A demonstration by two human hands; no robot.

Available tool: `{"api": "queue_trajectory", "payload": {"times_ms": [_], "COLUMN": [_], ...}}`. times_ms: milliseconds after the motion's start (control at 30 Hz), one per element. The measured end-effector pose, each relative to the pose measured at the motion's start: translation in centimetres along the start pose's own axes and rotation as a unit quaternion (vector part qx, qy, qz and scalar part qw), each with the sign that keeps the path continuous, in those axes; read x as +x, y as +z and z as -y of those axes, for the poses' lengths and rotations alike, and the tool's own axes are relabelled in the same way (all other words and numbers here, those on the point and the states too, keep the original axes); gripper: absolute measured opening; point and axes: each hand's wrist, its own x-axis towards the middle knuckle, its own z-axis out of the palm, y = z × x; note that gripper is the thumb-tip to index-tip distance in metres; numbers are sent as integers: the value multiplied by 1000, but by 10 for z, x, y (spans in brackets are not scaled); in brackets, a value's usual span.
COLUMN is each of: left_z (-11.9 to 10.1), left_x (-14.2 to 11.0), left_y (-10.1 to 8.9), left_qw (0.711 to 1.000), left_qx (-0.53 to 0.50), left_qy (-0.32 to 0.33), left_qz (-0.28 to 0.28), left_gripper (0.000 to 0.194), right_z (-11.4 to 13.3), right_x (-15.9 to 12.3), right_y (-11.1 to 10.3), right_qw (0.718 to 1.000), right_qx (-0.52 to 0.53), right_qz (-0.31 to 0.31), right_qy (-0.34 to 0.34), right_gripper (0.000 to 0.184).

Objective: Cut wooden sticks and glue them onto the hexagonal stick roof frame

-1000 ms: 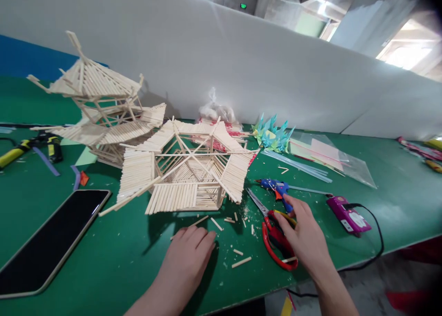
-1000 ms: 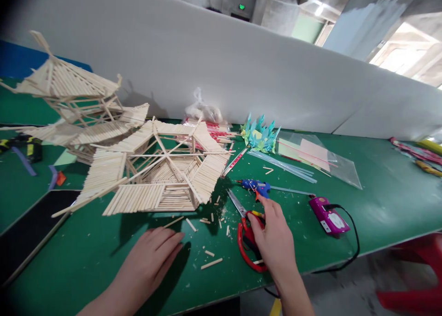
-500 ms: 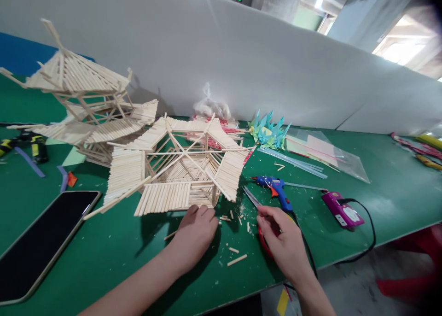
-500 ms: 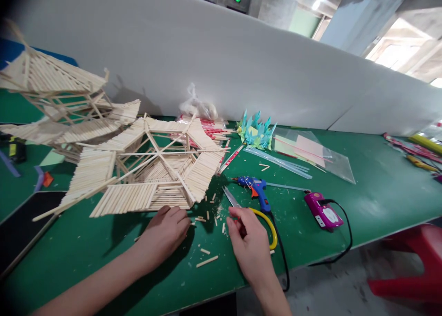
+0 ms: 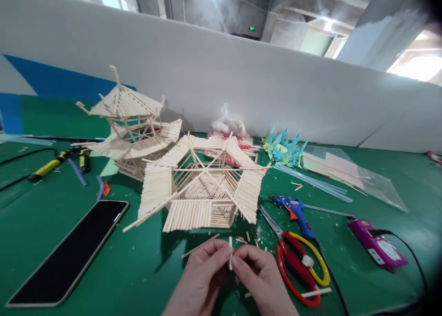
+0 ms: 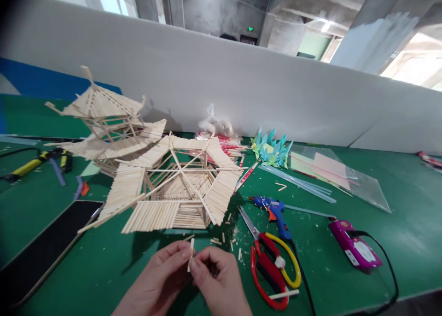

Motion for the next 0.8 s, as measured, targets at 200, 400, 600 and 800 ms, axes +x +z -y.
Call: {"api": "queue_trajectory", "payload": {"times_ms": [200,400,600,800], "left_z": [-9,-14,-13,-12], "left_x": [-4,-5,-4,-3], "left_y": [-4,-16,-19,-18], "left_qw": [997,992,991,992], "left_qx": [-56,-73,-76,-73], "left_qy": [34,56,58,52], "left_qz": [-39,-83,-97,-90], "left_gripper": [14,22,21,17], "right_z": [13,16,21,23], "right_x": [21,42,50,52], "right_y": [14,27,31,32], "right_qw": [995,982,980,979], "right_qx": [97,174,179,177], "right_qz": [-23,-48,-63,-69], "right_qy": [25,50,64,71], "right_gripper": [30,27,25,27]}}
